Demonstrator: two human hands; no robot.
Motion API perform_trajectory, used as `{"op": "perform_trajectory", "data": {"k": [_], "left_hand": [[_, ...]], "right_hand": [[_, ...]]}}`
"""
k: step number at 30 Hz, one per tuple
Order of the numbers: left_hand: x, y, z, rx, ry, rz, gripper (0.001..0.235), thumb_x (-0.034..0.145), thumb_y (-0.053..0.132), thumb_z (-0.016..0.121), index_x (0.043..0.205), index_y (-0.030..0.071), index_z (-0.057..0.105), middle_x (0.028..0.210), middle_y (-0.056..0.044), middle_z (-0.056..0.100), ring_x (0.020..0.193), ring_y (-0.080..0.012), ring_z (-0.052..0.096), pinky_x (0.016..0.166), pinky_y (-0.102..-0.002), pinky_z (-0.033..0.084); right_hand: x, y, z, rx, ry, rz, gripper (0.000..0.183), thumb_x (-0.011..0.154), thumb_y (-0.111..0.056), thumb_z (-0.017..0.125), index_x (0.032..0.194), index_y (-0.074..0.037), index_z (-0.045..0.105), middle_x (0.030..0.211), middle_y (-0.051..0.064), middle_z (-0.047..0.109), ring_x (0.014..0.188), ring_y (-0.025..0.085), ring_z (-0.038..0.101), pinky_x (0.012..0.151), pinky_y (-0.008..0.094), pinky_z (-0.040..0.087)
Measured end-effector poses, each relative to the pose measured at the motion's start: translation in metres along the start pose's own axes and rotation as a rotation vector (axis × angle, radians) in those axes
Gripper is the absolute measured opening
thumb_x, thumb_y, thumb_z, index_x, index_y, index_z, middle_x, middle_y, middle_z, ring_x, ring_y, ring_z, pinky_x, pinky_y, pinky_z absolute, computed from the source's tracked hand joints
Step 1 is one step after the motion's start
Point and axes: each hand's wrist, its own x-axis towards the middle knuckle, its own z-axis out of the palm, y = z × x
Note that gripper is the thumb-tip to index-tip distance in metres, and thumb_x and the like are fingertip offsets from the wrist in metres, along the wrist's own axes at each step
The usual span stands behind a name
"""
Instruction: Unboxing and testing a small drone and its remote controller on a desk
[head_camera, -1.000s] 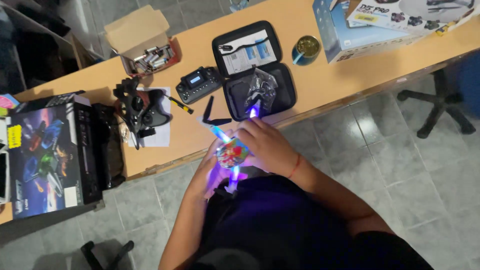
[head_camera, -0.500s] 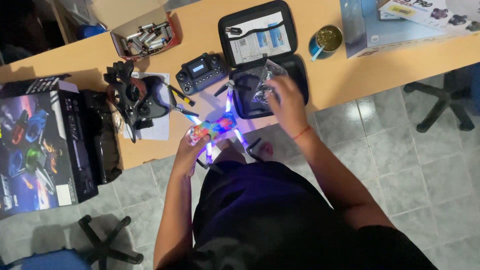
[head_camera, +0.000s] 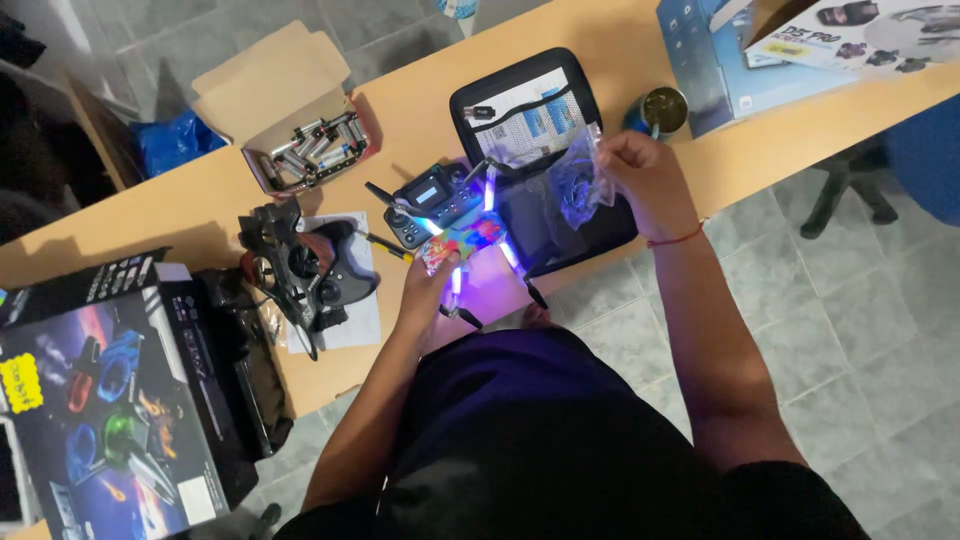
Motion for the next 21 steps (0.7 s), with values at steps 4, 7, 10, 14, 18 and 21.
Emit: {"op": "perform_trajectory", "data": {"k": [4,7,10,14,18,21], "left_hand": [[0.012,-0.004,-0.016,0.365,-0.063,0.144,0.041,0.095,0.028,0.071,0.123,-0.002,0.066,0.11,-0.01,0.074,0.098,-0.0163,0.068,0.09,-0.031,0.053],[0.007,-0.002,-0.025,0.467,-0.08,0.207,0.041,0.095,0.029,0.071,0.12,-0.003,0.067,0.108,-0.013,0.074,0.098,-0.0184,0.069,0.089,-0.032,0.054],[0.004,0.005,-0.027,0.495,-0.052,0.215,0.047,0.095,0.031,0.071,0.127,-0.003,0.062,0.115,-0.014,0.072,0.105,-0.0203,0.069,0.093,-0.033,0.052],[-0.023,0.025,-0.022,0.555,0.029,0.121,0.056,0.093,0.031,0.071,0.134,-0.003,0.055,0.12,-0.017,0.068,0.11,-0.0257,0.068,0.094,-0.036,0.053],[-0.068,0.075,-0.011,0.951,0.187,0.574,0.066,0.088,0.021,0.078,0.139,-0.01,0.048,0.129,-0.03,0.057,0.119,-0.0418,0.057,0.101,-0.044,0.047],[-0.099,0.12,0.013,0.827,0.217,0.577,0.058,0.088,0.012,0.075,0.139,-0.005,0.053,0.129,-0.025,0.06,0.12,-0.0371,0.06,0.103,-0.042,0.047]], "right_hand": [[-0.011,-0.04,0.02,0.437,-0.147,0.04,0.009,0.107,-0.011,0.066,0.112,-0.004,0.062,0.091,0.002,0.066,0.076,0.011,0.062,0.07,0.025,0.052],[-0.011,-0.052,0.044,0.666,-0.208,0.107,0.023,0.106,-0.017,0.066,0.123,-0.002,0.062,0.094,0.004,0.067,0.078,0.011,0.063,0.07,0.024,0.052],[-0.004,-0.065,0.071,0.818,-0.205,0.172,0.034,0.102,-0.022,0.067,0.127,0.0,0.058,0.102,0.006,0.068,0.084,0.013,0.066,0.074,0.027,0.055],[0.001,-0.064,0.087,0.777,-0.323,0.165,0.038,0.102,-0.015,0.069,0.134,0.001,0.059,0.105,0.007,0.07,0.09,0.015,0.068,0.078,0.028,0.056],[0.004,-0.059,0.09,0.575,-0.337,0.17,0.031,0.095,-0.011,0.072,0.123,0.0,0.064,0.111,0.007,0.071,0.098,0.016,0.069,0.089,0.031,0.057],[-0.003,-0.065,0.103,0.41,-0.45,0.043,0.013,0.1,-0.001,0.072,0.111,0.001,0.066,0.099,0.011,0.072,0.088,0.017,0.068,0.082,0.03,0.054]]}}
